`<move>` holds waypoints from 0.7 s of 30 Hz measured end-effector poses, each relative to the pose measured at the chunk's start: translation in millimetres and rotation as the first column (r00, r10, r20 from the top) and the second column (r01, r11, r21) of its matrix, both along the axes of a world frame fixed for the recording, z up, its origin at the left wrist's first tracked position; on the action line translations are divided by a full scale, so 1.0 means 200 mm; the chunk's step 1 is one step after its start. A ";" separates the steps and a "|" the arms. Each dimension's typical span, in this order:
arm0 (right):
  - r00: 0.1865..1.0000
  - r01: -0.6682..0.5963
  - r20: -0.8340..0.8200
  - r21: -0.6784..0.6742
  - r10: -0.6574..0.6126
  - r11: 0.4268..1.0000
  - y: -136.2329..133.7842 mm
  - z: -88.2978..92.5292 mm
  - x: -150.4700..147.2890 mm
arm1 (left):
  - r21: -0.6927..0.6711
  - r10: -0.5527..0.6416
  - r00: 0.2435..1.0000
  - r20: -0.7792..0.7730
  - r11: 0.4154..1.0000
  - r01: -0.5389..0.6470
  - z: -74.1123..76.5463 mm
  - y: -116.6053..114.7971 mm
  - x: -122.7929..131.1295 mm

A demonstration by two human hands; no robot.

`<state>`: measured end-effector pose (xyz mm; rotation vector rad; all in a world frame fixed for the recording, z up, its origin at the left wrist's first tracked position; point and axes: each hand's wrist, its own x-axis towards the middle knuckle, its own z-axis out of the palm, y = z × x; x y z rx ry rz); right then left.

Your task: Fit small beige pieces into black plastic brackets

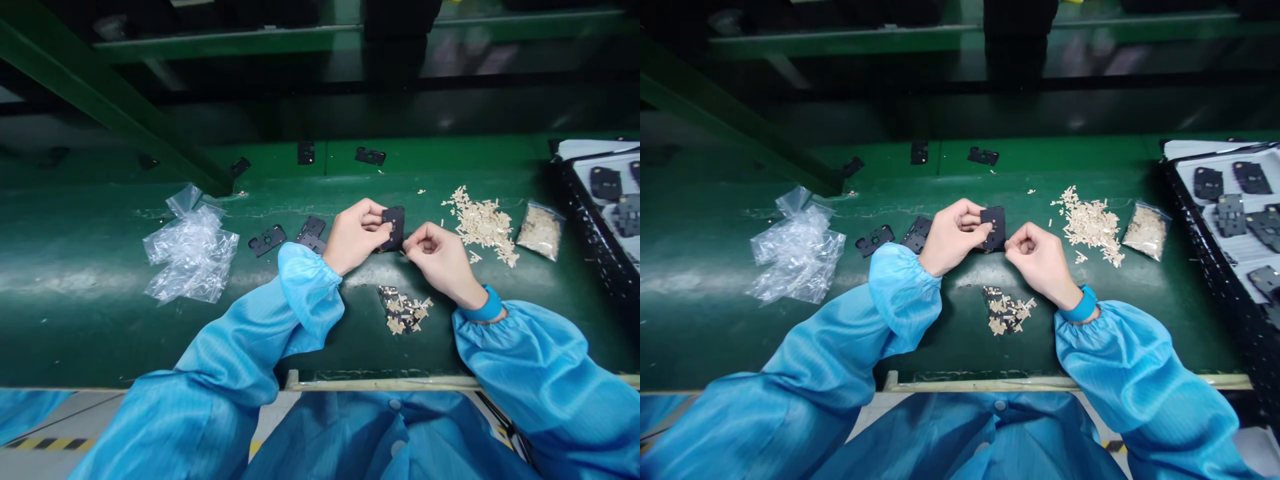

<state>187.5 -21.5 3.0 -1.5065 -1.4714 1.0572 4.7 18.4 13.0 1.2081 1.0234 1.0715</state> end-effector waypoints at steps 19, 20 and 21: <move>1.000 0.006 0.013 -0.002 -0.006 1.000 0.00 0.01 0.00 | -0.005 -0.026 1.000 0.002 1.000 0.026 0.02 -0.01 0.00; 1.000 0.005 0.013 -0.002 -0.005 1.000 0.00 0.00 0.00 | -0.007 -0.027 1.000 0.000 1.000 0.027 0.02 -0.01 0.00; 1.000 0.005 0.012 -0.003 -0.005 1.000 0.00 0.00 0.01 | -0.009 -0.028 1.000 0.000 1.000 0.028 0.02 -0.01 0.00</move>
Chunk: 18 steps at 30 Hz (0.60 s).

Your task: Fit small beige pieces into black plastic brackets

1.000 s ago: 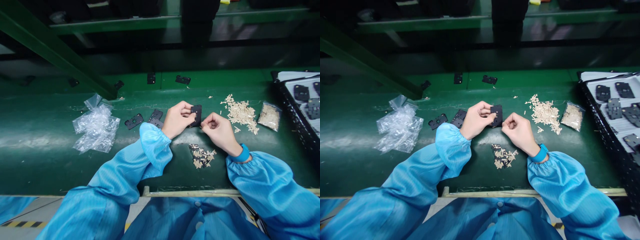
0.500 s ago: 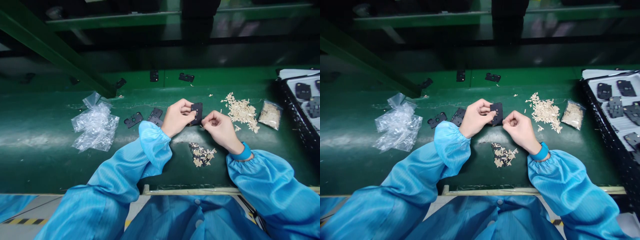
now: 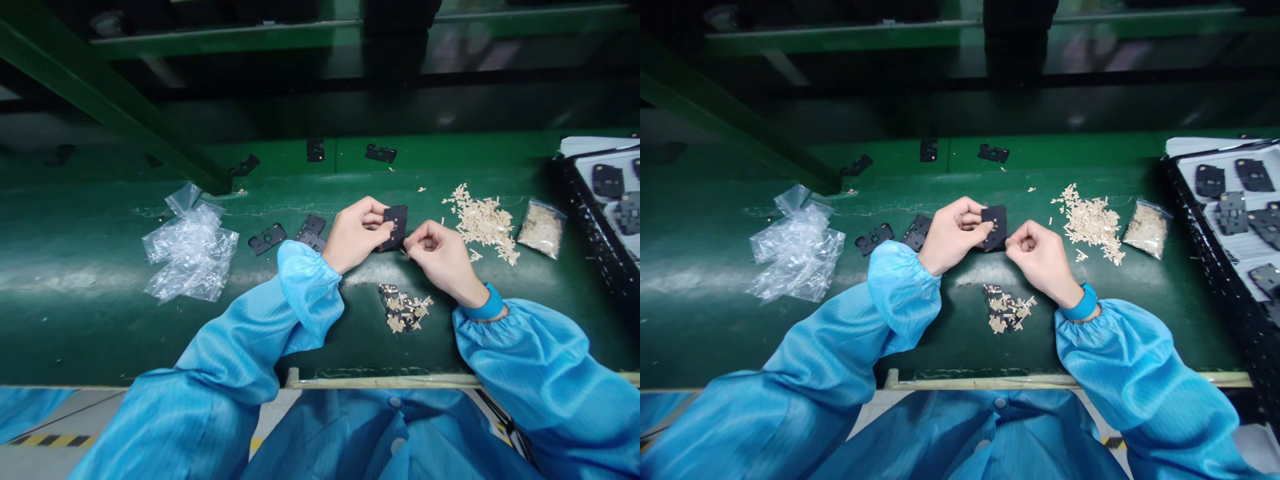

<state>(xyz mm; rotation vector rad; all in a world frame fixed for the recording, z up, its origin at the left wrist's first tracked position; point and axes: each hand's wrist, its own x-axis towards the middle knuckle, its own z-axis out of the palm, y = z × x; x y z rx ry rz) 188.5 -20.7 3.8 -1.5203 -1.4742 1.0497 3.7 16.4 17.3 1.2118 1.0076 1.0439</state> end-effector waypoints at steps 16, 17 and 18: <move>1.000 0.007 -0.024 -0.004 -0.007 1.000 0.00 0.01 0.00 | 0.008 -0.010 1.000 0.004 1.000 0.010 0.00 0.00 0.00; 1.000 0.005 -0.027 -0.006 -0.005 1.000 0.00 0.01 0.00 | 0.003 -0.013 1.000 0.008 1.000 0.013 0.00 0.00 0.00; 1.000 0.001 -0.031 -0.011 -0.002 1.000 0.00 0.01 0.00 | -0.003 -0.015 1.000 0.014 1.000 0.015 0.00 0.00 -0.01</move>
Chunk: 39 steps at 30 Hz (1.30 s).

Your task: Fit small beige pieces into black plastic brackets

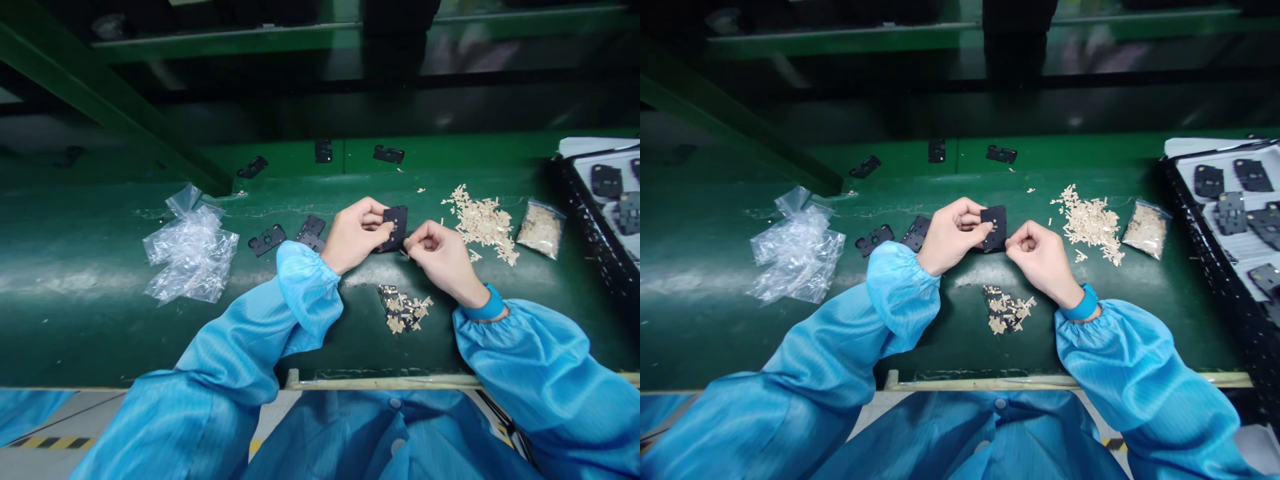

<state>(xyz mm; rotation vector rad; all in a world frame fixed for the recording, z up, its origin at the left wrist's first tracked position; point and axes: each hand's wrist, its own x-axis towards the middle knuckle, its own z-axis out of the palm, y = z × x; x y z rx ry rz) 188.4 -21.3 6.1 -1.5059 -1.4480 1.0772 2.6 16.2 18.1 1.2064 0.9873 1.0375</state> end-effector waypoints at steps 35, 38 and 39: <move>0.729 -0.369 -0.663 -0.172 0.170 0.913 -0.03 0.11 0.02 | -0.275 -0.096 0.949 0.300 0.944 0.182 0.01 0.02 -0.05; 0.730 -0.363 -0.662 -0.167 0.169 0.916 -0.03 0.11 0.01 | -0.270 -0.096 0.952 0.290 0.946 0.178 0.01 0.01 -0.05; 0.727 -0.364 -0.666 -0.167 0.167 0.916 -0.03 0.11 0.01 | -0.269 -0.098 0.952 0.290 0.946 0.179 0.01 0.01 -0.04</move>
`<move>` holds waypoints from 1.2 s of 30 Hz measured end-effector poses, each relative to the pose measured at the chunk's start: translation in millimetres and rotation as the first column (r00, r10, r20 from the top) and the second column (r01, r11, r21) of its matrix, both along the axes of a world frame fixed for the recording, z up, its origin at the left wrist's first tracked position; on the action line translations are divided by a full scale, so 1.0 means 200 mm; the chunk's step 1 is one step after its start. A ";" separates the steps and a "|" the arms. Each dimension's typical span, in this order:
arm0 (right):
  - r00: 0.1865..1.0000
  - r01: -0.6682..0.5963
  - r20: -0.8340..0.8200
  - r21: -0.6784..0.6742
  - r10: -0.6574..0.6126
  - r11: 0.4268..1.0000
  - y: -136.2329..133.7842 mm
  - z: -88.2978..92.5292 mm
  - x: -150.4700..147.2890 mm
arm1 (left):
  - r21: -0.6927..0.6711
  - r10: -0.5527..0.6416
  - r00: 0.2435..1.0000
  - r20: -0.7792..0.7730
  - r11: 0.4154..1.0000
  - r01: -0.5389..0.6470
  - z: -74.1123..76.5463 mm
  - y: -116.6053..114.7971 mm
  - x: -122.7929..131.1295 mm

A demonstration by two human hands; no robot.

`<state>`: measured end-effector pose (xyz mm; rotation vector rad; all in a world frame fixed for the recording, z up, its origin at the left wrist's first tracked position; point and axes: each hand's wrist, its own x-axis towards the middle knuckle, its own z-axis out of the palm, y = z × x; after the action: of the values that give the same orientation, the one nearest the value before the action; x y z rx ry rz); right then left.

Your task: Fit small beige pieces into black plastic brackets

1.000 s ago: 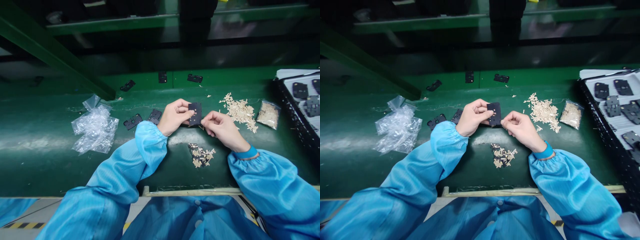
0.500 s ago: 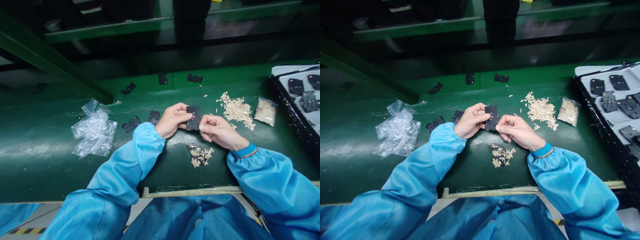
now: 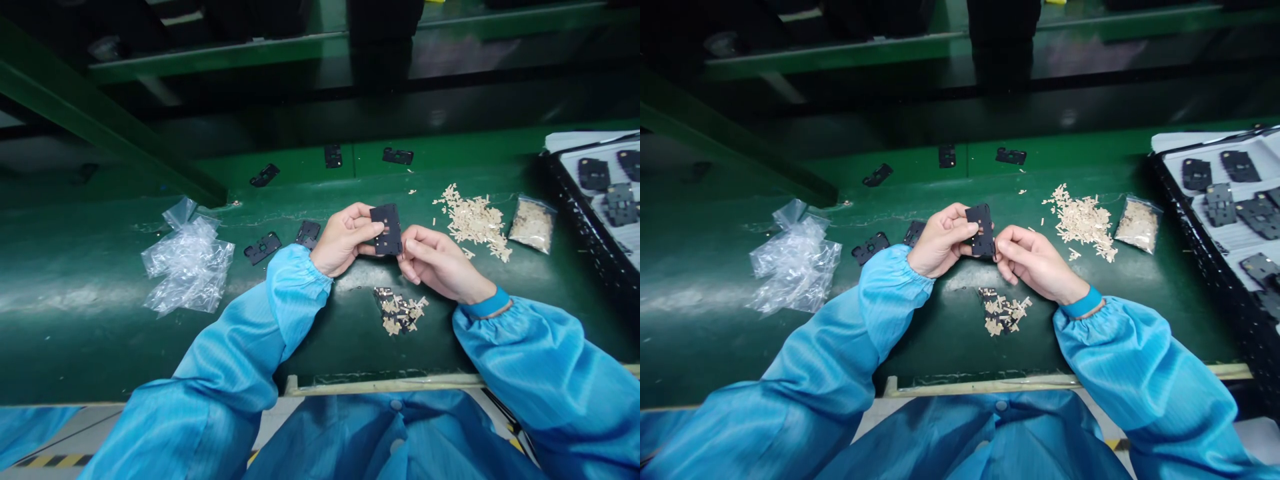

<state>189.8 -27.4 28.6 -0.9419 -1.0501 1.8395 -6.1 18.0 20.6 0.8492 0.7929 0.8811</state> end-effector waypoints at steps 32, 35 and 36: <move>0.982 0.160 -0.096 -0.065 -0.165 0.985 0.01 -0.04 -0.02 | 0.065 0.225 0.972 0.060 0.971 -0.229 -0.01 -0.01 0.04; 0.982 0.156 -0.097 -0.070 -0.162 0.985 0.01 -0.04 -0.02 | 0.058 0.222 0.973 0.055 0.973 -0.225 -0.01 -0.01 0.05; 0.982 0.155 -0.098 -0.072 -0.161 0.985 0.01 -0.04 -0.02 | 0.057 0.222 0.974 0.053 0.973 -0.225 -0.01 -0.01 0.05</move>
<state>185.1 -25.3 21.0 -0.9293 -0.8335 1.7787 3.3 15.5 18.8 0.8018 0.8350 1.1261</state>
